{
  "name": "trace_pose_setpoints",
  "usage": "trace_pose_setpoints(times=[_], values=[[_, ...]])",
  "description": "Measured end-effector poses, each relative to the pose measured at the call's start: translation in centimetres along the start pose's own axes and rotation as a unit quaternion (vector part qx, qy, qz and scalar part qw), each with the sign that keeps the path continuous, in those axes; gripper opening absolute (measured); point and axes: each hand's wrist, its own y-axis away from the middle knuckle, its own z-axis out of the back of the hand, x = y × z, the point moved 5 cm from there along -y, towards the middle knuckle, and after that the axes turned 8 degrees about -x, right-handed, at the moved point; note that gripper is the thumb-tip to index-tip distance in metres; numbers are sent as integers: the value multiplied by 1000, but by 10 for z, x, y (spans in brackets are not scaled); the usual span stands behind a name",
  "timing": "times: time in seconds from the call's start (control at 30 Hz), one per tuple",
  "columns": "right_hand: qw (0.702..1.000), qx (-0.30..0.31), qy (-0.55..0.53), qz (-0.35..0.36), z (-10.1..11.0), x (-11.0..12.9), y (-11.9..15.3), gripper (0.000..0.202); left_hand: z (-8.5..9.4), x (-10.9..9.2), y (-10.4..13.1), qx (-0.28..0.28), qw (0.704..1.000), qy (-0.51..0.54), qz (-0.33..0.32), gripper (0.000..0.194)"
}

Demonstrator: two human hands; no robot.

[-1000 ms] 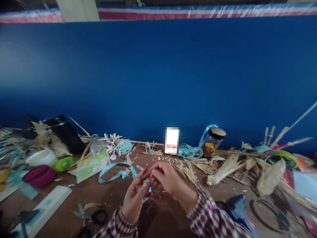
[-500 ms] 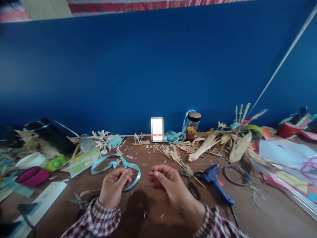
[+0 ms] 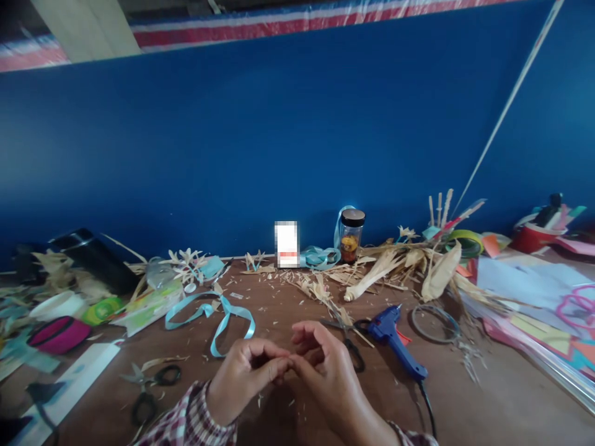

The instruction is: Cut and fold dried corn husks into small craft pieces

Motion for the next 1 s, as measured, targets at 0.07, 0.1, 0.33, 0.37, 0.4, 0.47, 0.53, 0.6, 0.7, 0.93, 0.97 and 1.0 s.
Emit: trace_pose_setpoints(times=[0.07,0.1,0.33,0.37,0.4,0.47,0.53,0.6,0.7,0.93,0.97,1.0], values=[[999,8,-31,-18,1,-5,3,31,-3,6,0,17,998,40,48,19],[998,12,-49,-26,0,-8,4,32,-4,8,0,20,996,58,67,19],[987,22,-144,-62,-7,-21,6,31,-10,23,-3,-15,981,157,109,29],[986,20,-155,-63,-7,-21,5,30,-10,26,-4,-26,976,180,122,31],[985,17,-160,-63,-7,-22,4,30,-8,28,-5,-42,969,204,131,33],[987,11,-150,-58,-7,-21,3,28,-4,30,-6,-68,961,233,131,33],[992,6,-116,-43,-6,-21,2,28,1,27,-5,-71,973,203,89,34],[997,4,-77,-25,-6,-21,3,28,4,18,-1,-59,992,109,14,38],[1000,-4,-20,4,-6,-22,5,27,2,8,7,-44,995,-29,-79,20],[996,-39,64,57,-7,-25,6,24,1,13,16,-98,984,-83,-124,9],[995,-40,69,63,-7,-26,6,24,3,13,17,-108,981,-100,-127,8],[994,-41,75,71,-7,-27,6,24,4,14,18,-115,978,-120,-128,7]])
